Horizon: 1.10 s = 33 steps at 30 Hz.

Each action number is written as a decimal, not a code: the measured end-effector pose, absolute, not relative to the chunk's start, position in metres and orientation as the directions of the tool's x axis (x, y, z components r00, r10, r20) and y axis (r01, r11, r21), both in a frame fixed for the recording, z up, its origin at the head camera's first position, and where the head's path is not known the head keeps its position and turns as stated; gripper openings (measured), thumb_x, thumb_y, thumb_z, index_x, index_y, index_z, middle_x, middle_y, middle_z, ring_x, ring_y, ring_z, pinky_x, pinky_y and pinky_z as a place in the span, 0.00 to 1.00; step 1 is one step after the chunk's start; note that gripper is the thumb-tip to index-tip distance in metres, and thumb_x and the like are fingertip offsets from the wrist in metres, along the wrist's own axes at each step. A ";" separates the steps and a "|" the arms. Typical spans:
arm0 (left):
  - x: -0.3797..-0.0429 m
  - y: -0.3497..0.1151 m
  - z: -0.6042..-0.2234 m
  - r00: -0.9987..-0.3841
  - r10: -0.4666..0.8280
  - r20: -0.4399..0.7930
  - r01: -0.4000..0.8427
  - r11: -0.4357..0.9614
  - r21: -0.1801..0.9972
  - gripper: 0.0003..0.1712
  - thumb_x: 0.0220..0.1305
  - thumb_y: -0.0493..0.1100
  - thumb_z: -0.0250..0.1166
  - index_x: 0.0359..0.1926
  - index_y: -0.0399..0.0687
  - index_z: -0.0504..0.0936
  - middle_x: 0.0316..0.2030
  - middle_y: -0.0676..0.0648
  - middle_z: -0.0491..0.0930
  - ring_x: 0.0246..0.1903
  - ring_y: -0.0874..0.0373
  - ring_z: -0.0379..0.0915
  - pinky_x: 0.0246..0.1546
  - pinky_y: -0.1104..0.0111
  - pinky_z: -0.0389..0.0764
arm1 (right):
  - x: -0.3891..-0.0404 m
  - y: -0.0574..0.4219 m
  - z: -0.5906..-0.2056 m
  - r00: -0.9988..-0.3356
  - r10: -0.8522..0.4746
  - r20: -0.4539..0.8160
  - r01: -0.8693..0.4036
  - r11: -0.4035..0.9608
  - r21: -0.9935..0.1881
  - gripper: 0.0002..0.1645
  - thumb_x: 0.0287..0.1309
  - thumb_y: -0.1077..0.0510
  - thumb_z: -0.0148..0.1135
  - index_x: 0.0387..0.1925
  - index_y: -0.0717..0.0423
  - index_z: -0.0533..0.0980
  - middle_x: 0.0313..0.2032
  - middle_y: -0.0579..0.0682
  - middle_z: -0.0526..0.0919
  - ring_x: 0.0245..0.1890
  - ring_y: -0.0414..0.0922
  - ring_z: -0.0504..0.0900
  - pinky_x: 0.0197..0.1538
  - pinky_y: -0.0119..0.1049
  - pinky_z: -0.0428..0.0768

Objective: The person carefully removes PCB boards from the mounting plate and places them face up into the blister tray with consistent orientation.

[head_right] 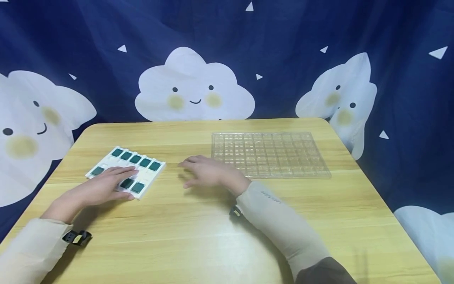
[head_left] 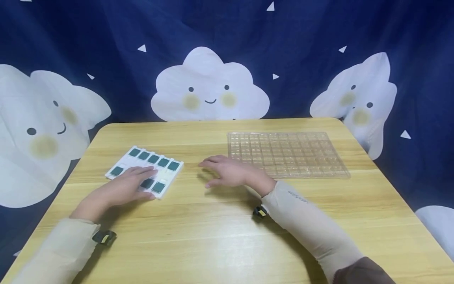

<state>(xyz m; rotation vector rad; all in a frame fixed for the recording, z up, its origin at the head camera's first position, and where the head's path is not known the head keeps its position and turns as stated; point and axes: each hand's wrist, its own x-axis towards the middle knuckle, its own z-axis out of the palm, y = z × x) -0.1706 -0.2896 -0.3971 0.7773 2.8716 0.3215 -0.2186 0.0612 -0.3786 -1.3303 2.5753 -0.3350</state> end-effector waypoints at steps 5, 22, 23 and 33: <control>-0.173 -0.284 -0.400 -0.857 0.507 -0.089 0.476 0.847 0.239 0.48 0.57 0.62 0.69 0.70 0.39 0.66 0.67 0.33 0.63 0.66 0.32 0.55 0.66 0.42 0.56 | -0.217 0.049 -0.380 -0.551 -0.830 -0.086 -0.783 0.550 -0.293 0.46 0.63 0.35 0.58 0.74 0.52 0.58 0.70 0.54 0.62 0.70 0.51 0.60 0.72 0.43 0.57; -0.180 -0.299 -0.395 -0.842 0.538 -0.042 0.508 0.816 0.275 0.45 0.55 0.54 0.73 0.65 0.29 0.69 0.64 0.29 0.66 0.64 0.30 0.58 0.64 0.42 0.59 | -0.207 0.003 -0.384 -0.519 -0.849 -0.102 -0.814 0.527 -0.242 0.48 0.62 0.33 0.56 0.74 0.51 0.57 0.72 0.53 0.59 0.72 0.49 0.57 0.73 0.41 0.54; -0.180 -0.299 -0.395 -0.842 0.537 -0.042 0.508 0.817 0.272 0.45 0.56 0.54 0.73 0.65 0.29 0.69 0.64 0.29 0.66 0.64 0.31 0.58 0.64 0.42 0.60 | -0.207 0.001 -0.385 -0.516 -0.851 -0.100 -0.817 0.523 -0.241 0.48 0.62 0.32 0.56 0.74 0.52 0.57 0.72 0.53 0.59 0.72 0.49 0.56 0.73 0.40 0.52; -0.183 -0.291 -0.400 -0.849 0.527 -0.033 0.504 0.828 0.245 0.44 0.57 0.57 0.71 0.66 0.33 0.70 0.64 0.31 0.68 0.64 0.32 0.60 0.64 0.42 0.60 | -0.206 -0.015 -0.389 -0.478 -0.874 -0.091 -0.851 0.486 -0.197 0.48 0.63 0.32 0.54 0.74 0.54 0.56 0.72 0.54 0.59 0.72 0.48 0.56 0.75 0.41 0.47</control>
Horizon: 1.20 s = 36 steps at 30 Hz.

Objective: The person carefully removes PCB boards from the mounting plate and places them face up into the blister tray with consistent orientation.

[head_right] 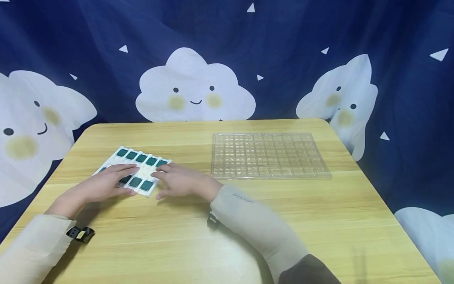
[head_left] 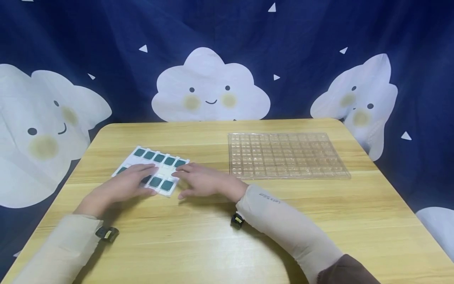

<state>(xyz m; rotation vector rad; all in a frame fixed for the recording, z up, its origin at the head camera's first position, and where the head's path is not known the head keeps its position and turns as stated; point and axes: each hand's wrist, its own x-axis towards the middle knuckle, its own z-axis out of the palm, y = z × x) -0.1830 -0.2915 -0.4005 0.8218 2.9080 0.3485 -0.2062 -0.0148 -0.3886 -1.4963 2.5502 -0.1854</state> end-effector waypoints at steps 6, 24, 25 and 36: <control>-0.186 -0.283 -0.402 -0.858 0.512 -0.049 0.489 0.842 0.227 0.46 0.57 0.60 0.70 0.67 0.35 0.69 0.65 0.31 0.67 0.64 0.31 0.58 0.64 0.41 0.60 | -0.205 -0.019 -0.390 -0.483 -0.870 -0.093 -0.849 0.492 -0.192 0.49 0.62 0.31 0.54 0.74 0.55 0.56 0.73 0.55 0.58 0.73 0.49 0.55 0.74 0.42 0.49; -0.189 -0.253 -0.402 -0.857 0.512 -0.058 0.499 0.853 0.156 0.47 0.59 0.66 0.66 0.67 0.37 0.69 0.64 0.32 0.68 0.63 0.31 0.61 0.63 0.41 0.63 | -0.201 -0.026 -0.399 -0.496 -0.860 -0.117 -0.853 0.508 -0.121 0.51 0.62 0.29 0.52 0.74 0.57 0.57 0.72 0.55 0.59 0.71 0.51 0.58 0.73 0.39 0.54; -0.189 -0.252 -0.403 -0.856 0.514 -0.057 0.501 0.852 0.152 0.47 0.59 0.66 0.65 0.67 0.37 0.69 0.64 0.32 0.68 0.63 0.31 0.61 0.62 0.40 0.64 | -0.201 -0.026 -0.399 -0.495 -0.861 -0.118 -0.855 0.507 -0.108 0.51 0.62 0.29 0.52 0.74 0.57 0.57 0.72 0.55 0.59 0.71 0.51 0.58 0.73 0.39 0.54; -0.189 -0.246 -0.402 -0.854 0.517 -0.063 0.502 0.849 0.164 0.47 0.58 0.65 0.67 0.68 0.37 0.68 0.64 0.31 0.67 0.63 0.31 0.60 0.63 0.40 0.63 | -0.201 -0.024 -0.398 -0.527 -0.839 -0.131 -0.845 0.534 -0.023 0.44 0.65 0.38 0.58 0.71 0.61 0.61 0.70 0.57 0.63 0.70 0.51 0.61 0.73 0.36 0.55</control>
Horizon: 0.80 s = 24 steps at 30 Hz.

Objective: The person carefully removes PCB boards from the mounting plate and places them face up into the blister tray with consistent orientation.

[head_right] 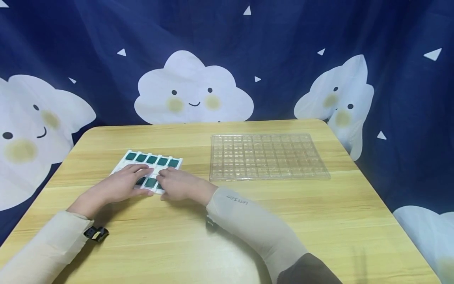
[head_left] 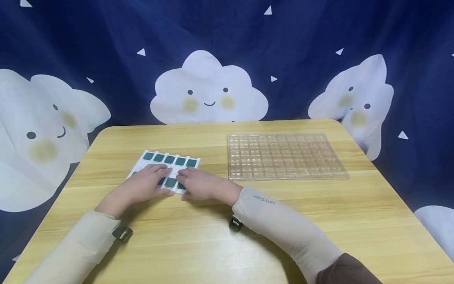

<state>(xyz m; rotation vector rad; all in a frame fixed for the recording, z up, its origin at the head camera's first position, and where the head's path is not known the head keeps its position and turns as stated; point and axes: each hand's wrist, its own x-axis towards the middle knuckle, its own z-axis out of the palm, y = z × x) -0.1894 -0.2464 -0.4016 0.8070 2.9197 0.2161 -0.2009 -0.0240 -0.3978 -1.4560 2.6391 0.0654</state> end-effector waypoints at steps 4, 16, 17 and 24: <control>-0.189 -0.246 -0.400 -0.847 0.527 -0.068 0.510 0.842 0.177 0.46 0.58 0.61 0.69 0.68 0.37 0.68 0.64 0.31 0.67 0.64 0.31 0.59 0.63 0.40 0.62 | -0.202 -0.022 -0.397 -0.538 -0.832 -0.139 -0.836 0.547 -0.037 0.44 0.65 0.37 0.56 0.71 0.62 0.61 0.70 0.57 0.62 0.70 0.50 0.60 0.73 0.37 0.54; -0.191 -0.248 -0.399 -0.820 0.565 -0.088 0.541 0.817 0.200 0.40 0.62 0.56 0.68 0.67 0.38 0.69 0.66 0.35 0.66 0.67 0.36 0.57 0.66 0.44 0.61 | -0.206 -0.013 -0.398 -0.524 -0.843 -0.119 -0.849 0.528 -0.009 0.40 0.66 0.40 0.57 0.69 0.62 0.64 0.68 0.56 0.66 0.68 0.50 0.64 0.72 0.37 0.56; -0.191 -0.248 -0.399 -0.818 0.568 -0.090 0.544 0.815 0.201 0.39 0.62 0.55 0.68 0.67 0.38 0.70 0.67 0.36 0.66 0.67 0.36 0.57 0.66 0.44 0.61 | -0.206 -0.011 -0.398 -0.523 -0.843 -0.122 -0.849 0.528 -0.009 0.40 0.66 0.41 0.57 0.69 0.61 0.64 0.68 0.56 0.66 0.68 0.50 0.64 0.72 0.37 0.56; -0.192 -0.246 -0.398 -0.790 0.608 -0.075 0.586 0.786 0.197 0.36 0.64 0.51 0.67 0.66 0.36 0.71 0.66 0.37 0.68 0.66 0.37 0.60 0.66 0.45 0.62 | -0.207 -0.003 -0.396 -0.522 -0.840 -0.150 -0.844 0.533 -0.050 0.39 0.67 0.43 0.58 0.70 0.61 0.63 0.69 0.55 0.65 0.69 0.49 0.62 0.73 0.36 0.54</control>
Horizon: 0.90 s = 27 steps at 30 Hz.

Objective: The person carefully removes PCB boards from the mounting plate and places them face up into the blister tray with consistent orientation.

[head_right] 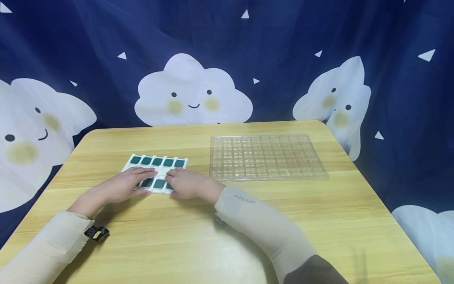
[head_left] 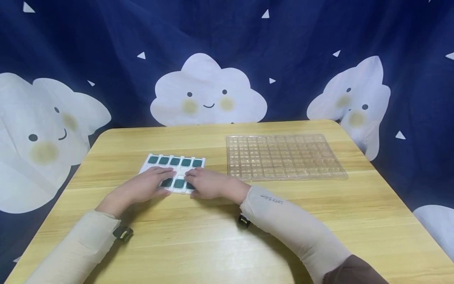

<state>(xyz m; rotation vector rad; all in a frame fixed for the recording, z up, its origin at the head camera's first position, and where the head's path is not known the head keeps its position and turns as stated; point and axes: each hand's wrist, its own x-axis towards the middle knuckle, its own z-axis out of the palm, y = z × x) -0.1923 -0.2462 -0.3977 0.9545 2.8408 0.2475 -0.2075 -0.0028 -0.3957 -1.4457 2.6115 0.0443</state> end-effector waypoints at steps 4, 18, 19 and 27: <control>-0.193 -0.245 -0.398 -0.782 0.620 -0.065 0.598 0.776 0.201 0.35 0.64 0.51 0.67 0.66 0.37 0.71 0.66 0.38 0.69 0.66 0.37 0.60 0.66 0.45 0.62 | -0.209 0.002 -0.396 -0.522 -0.838 -0.160 -0.840 0.537 -0.076 0.39 0.67 0.44 0.58 0.70 0.61 0.62 0.70 0.55 0.64 0.70 0.50 0.61 0.73 0.37 0.52; -0.192 -0.238 -0.398 -0.765 0.640 -0.066 0.619 0.760 0.201 0.33 0.64 0.48 0.67 0.67 0.40 0.71 0.66 0.40 0.69 0.66 0.38 0.61 0.66 0.46 0.62 | -0.211 0.020 -0.395 -0.524 -0.838 -0.151 -0.830 0.542 -0.133 0.37 0.66 0.50 0.60 0.70 0.61 0.63 0.70 0.56 0.63 0.71 0.51 0.60 0.73 0.39 0.51; -0.191 -0.237 -0.398 -0.769 0.635 -0.071 0.612 0.764 0.203 0.33 0.64 0.48 0.67 0.67 0.41 0.71 0.66 0.40 0.68 0.66 0.39 0.60 0.66 0.46 0.62 | -0.212 0.021 -0.395 -0.524 -0.839 -0.148 -0.830 0.542 -0.134 0.36 0.65 0.50 0.61 0.70 0.61 0.63 0.70 0.55 0.63 0.71 0.51 0.60 0.73 0.39 0.52; -0.189 -0.230 -0.398 -0.778 0.625 -0.067 0.603 0.772 0.203 0.33 0.65 0.48 0.66 0.68 0.40 0.70 0.67 0.40 0.68 0.67 0.39 0.60 0.67 0.47 0.61 | -0.215 0.029 -0.396 -0.524 -0.839 -0.148 -0.830 0.542 -0.133 0.36 0.65 0.51 0.61 0.70 0.61 0.63 0.71 0.55 0.62 0.71 0.50 0.60 0.73 0.38 0.53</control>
